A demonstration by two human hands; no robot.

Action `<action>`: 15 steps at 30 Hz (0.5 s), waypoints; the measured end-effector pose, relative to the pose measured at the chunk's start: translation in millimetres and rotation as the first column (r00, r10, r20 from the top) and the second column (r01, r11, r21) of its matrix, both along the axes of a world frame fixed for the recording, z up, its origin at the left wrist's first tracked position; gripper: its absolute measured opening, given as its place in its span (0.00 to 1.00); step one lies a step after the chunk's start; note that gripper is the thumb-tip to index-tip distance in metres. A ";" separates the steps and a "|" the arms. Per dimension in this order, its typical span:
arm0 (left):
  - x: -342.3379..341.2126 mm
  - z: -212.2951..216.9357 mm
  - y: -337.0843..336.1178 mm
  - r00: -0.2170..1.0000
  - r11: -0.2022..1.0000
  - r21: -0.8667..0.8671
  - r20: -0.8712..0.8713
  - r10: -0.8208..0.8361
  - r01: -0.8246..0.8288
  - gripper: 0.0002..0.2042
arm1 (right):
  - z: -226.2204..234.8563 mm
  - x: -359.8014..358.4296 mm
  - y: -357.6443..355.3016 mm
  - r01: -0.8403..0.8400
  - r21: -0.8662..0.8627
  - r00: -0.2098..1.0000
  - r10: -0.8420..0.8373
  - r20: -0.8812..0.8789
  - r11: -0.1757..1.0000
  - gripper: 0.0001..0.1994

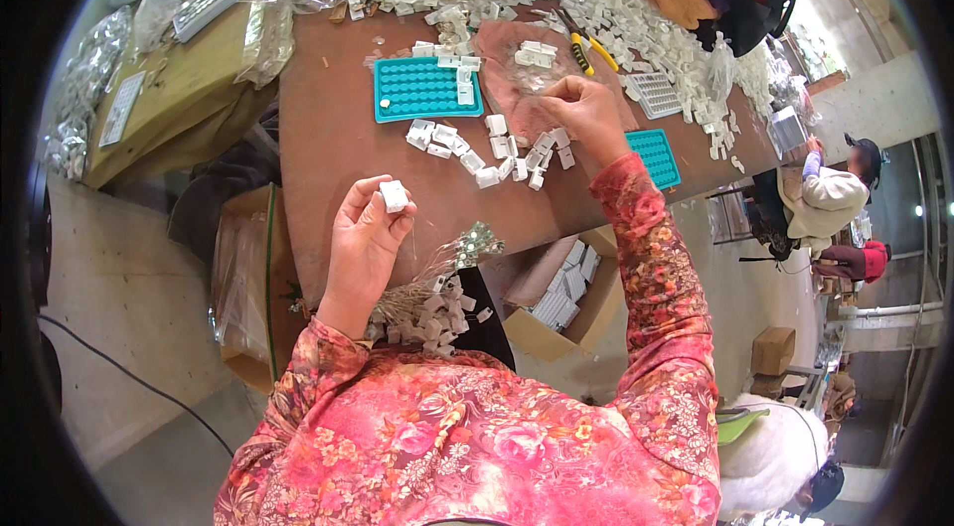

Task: The person assembles small LED light units by inserting bulbs into white plastic housings and connecting them to a wire string. They repeatedly pick up housings and bulbs, insert the bulbs, and attach the units to the string, occasionally testing the lights.

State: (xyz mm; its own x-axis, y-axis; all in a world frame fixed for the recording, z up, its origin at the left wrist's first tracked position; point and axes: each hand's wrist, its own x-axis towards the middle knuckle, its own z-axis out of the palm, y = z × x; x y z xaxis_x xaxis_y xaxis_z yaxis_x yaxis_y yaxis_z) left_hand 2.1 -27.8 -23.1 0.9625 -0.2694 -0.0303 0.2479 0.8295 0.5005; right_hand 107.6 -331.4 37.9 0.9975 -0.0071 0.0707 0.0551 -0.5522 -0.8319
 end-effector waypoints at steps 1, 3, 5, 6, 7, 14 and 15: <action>0.1 0.1 0.5 1.000 1.000 -0.015 0.000 -0.001 0.001 0.10 | 2.2 -0.2 -0.2 -0.003 0.120 0.997 0.012 -0.072 0.993 0.05; 0.6 0.1 1.0 1.000 1.000 -0.020 0.008 -0.007 0.007 0.10 | 6.0 -0.9 -0.9 0.010 0.260 0.989 0.028 -0.143 0.966 0.05; 0.7 0.1 1.0 1.000 0.999 -0.031 0.014 -0.013 0.013 0.10 | 9.6 -1.9 -1.8 0.026 0.332 0.981 0.040 -0.190 0.943 0.05; 0.7 -0.1 1.0 1.000 0.999 -0.033 0.016 -0.014 0.015 0.10 | 11.1 -2.3 -2.0 0.030 0.336 0.978 0.042 -0.203 0.941 0.05; 0.4 -0.2 1.1 1.000 0.999 -0.036 0.016 -0.016 0.016 0.11 | 12.2 -2.9 -1.8 0.020 0.349 0.975 0.058 -0.214 0.937 0.05; 0.8 -0.6 0.7 0.999 0.999 -0.044 0.021 -0.027 0.028 0.11 | 19.8 -11.6 13.3 0.027 0.450 0.972 0.081 -0.220 0.893 0.05; 1.4 -0.2 0.5 0.999 0.999 -0.042 0.019 -0.031 0.032 0.11 | 22.7 -14.8 17.7 0.013 0.463 0.973 0.097 -0.211 0.886 0.05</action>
State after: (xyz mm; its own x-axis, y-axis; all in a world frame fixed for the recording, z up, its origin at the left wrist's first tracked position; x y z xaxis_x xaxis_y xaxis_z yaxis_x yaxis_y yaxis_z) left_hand 3.4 -27.3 -23.3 0.9537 -0.3006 -0.0004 0.2656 0.8418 0.4699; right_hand 92.8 -313.7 60.6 0.9865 0.0580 -0.1532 -0.1464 -0.1071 -0.9834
